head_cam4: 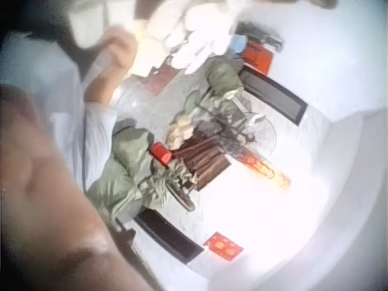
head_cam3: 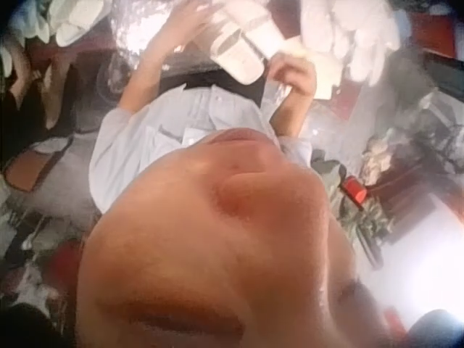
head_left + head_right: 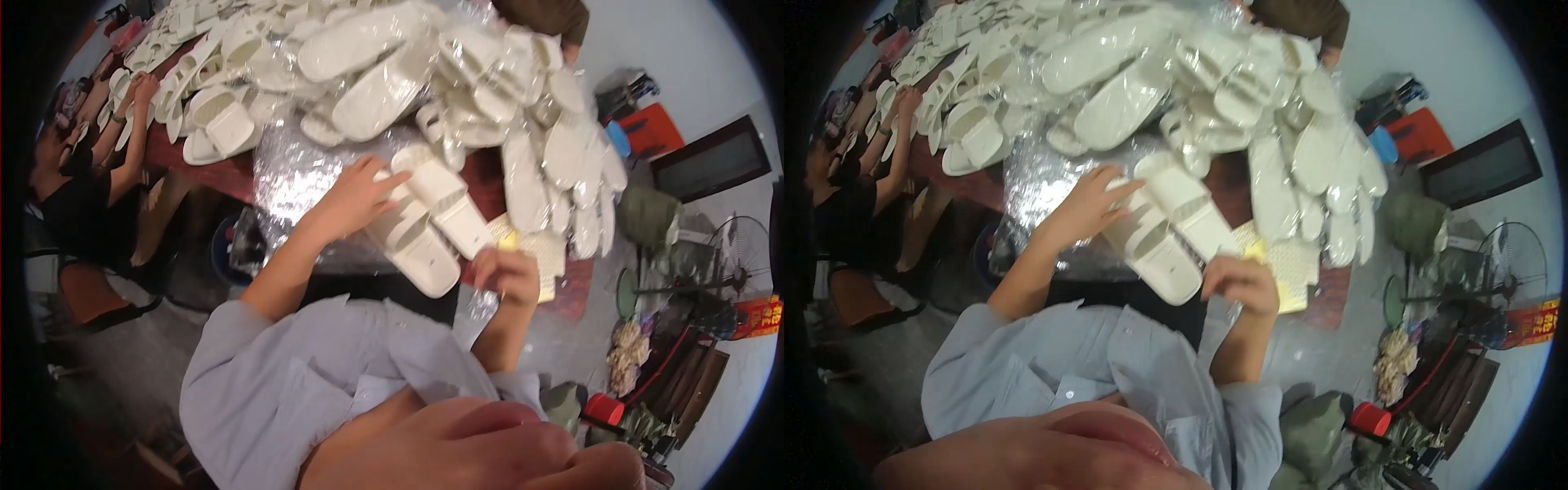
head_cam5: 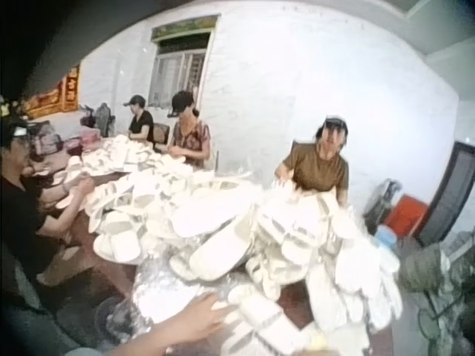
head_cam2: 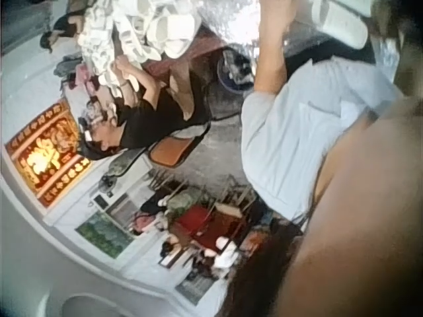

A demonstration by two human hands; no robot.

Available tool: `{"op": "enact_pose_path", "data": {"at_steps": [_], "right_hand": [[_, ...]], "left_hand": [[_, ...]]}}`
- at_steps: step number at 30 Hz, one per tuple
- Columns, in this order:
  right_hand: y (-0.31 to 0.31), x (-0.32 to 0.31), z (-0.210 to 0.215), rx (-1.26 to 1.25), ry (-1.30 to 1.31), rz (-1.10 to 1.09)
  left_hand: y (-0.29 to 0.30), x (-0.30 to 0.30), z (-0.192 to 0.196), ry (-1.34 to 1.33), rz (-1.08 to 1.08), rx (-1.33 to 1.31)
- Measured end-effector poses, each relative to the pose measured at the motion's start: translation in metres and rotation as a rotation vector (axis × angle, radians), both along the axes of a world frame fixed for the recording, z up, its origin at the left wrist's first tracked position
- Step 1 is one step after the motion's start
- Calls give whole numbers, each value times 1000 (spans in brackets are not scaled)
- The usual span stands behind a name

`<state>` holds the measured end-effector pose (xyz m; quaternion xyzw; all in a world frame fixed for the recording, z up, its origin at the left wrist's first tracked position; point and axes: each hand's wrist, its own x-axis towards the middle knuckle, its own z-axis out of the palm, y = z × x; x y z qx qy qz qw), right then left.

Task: Packing pairs of white sandals into plastic bags.

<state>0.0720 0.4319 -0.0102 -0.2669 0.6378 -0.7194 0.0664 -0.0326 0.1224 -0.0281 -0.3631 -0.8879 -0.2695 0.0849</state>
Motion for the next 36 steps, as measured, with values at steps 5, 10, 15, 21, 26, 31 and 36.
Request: {"op": "enact_pose_path", "data": {"at_steps": [5, 10, 15, 21, 26, 31, 36], "right_hand": [[7, -4, -36, 108, -283, -889], [17, -12, -67, 158, -194, -929], [7, -15, -83, 483, -175, -952], [2, -18, -86, 855, 38, -933], [4, -9, -93, 741, 72, -873], [5, -9, -88, 735, 67, -805], [22, -24, -92, 750, 80, -777]], "left_hand": [[36, -25, -16, 114, -58, -82], [54, -36, -51, 209, 17, -123], [53, -45, -79, -12, -32, 76], [46, -36, -71, -47, -2, -4], [49, -24, -76, -4, -2, 32], [46, -19, -74, -16, -10, 62], [55, -34, -75, 18, 7, 38]]}}
